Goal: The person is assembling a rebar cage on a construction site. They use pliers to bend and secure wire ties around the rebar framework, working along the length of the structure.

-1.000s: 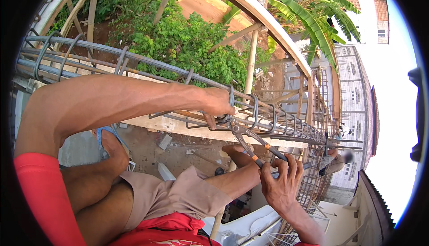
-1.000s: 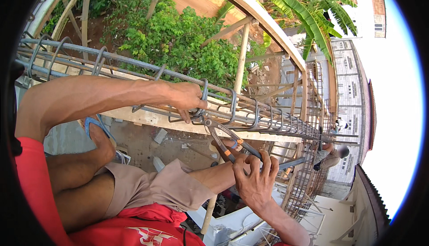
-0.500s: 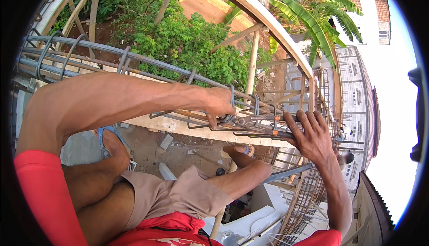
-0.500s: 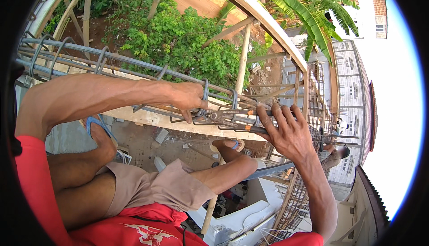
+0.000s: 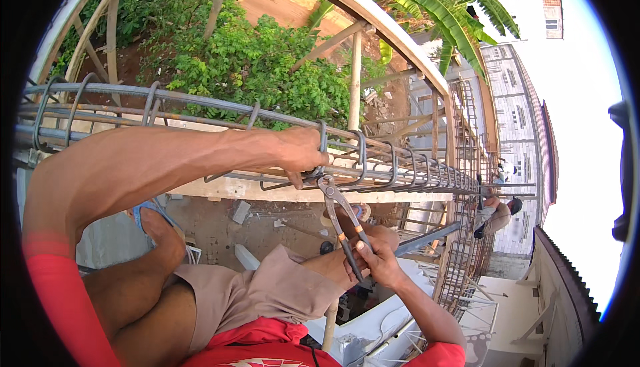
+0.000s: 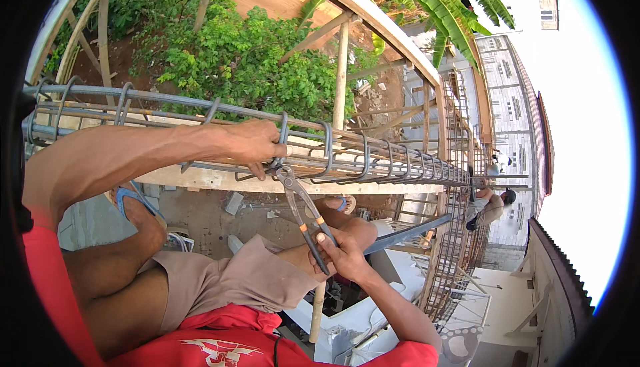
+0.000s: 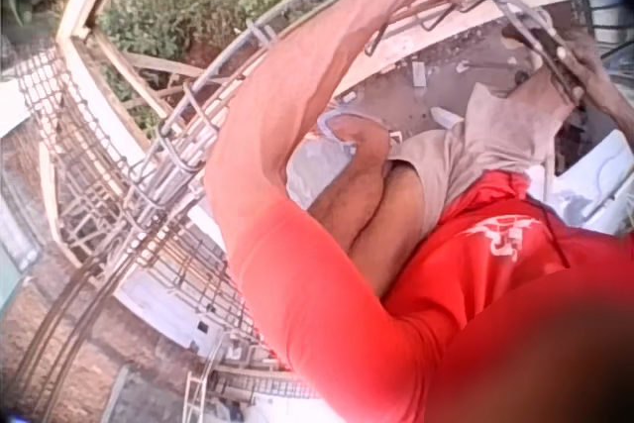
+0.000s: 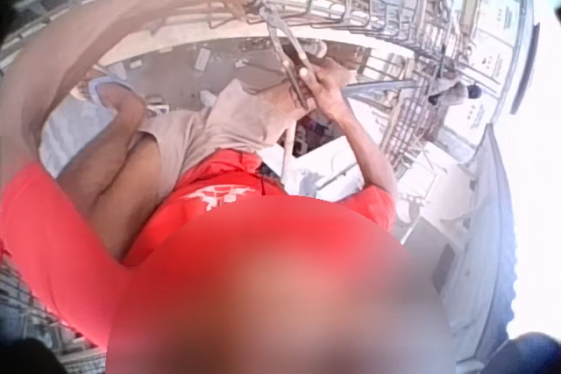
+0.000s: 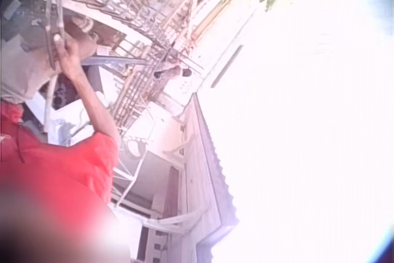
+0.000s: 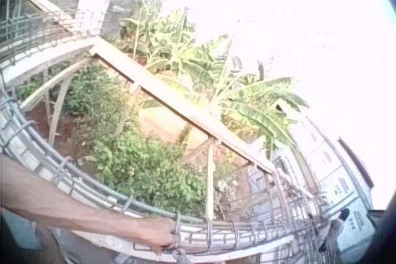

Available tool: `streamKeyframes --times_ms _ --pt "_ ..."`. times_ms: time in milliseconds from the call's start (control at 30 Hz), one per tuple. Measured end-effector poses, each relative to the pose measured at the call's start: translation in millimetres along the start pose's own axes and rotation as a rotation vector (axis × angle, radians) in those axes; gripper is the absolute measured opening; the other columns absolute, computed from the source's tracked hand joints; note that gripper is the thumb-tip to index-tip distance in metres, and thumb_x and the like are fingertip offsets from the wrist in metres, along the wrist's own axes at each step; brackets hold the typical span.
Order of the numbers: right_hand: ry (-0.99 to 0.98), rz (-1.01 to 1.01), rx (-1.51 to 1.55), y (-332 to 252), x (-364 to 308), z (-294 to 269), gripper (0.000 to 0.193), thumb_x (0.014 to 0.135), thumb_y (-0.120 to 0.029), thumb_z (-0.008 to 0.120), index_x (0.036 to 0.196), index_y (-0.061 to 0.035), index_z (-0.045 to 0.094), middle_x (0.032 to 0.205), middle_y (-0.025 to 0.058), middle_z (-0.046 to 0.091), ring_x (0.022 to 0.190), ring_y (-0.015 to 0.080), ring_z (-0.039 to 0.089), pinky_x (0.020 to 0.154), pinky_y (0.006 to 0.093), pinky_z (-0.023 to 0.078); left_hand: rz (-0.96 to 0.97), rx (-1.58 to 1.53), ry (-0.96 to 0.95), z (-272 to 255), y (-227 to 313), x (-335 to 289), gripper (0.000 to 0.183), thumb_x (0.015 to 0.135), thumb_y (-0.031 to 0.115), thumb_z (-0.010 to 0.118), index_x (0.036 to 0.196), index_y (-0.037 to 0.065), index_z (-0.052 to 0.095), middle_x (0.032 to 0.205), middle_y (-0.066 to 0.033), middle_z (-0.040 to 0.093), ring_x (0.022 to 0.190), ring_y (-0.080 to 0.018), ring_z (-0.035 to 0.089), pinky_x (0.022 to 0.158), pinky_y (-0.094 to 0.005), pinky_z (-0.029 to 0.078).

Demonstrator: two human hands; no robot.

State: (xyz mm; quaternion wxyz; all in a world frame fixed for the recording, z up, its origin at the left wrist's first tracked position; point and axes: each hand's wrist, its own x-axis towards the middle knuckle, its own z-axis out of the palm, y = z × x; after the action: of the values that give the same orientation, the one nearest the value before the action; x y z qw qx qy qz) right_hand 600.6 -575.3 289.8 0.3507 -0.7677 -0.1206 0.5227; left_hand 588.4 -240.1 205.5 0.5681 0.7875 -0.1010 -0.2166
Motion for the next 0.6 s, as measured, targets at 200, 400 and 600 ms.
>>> streamKeyframes --times_ms 200,400,600 --pt "0.068 -0.135 0.218 41 13 25 0.024 0.109 -0.025 0.060 0.105 -0.0015 0.056 0.075 0.0083 0.067 0.061 0.0141 0.067 0.052 0.0277 0.053 -0.208 -0.365 0.106 2 8 -4 0.046 0.109 0.028 0.053 0.104 -0.017 0.061 0.096 -0.0225 0.070 0.087 -0.0357 0.078 0.071 -0.0386 0.069" --pt "-0.169 -0.035 0.241 13 5 3 0.043 0.086 -0.005 0.085 0.110 -0.0002 0.050 0.072 0.0077 0.067 0.054 0.0143 0.065 0.046 0.0278 0.048 -0.246 -0.455 0.147 4 13 -5 0.039 0.108 0.022 0.056 0.105 -0.017 0.061 0.098 -0.0239 0.070 0.081 -0.0333 0.077 0.069 -0.0380 0.070" --pt "0.395 -0.454 -0.812 -21 -22 -16 0.054 0.085 -0.022 0.079 0.126 -0.0021 0.051 0.089 0.0134 0.066 0.076 0.0369 0.068 0.065 0.0436 0.050 -0.242 -0.482 0.148 3 11 -4 0.040 0.109 0.023 0.056 0.106 -0.018 0.060 0.101 -0.0245 0.070 0.081 -0.0330 0.077 0.070 -0.0378 0.069"
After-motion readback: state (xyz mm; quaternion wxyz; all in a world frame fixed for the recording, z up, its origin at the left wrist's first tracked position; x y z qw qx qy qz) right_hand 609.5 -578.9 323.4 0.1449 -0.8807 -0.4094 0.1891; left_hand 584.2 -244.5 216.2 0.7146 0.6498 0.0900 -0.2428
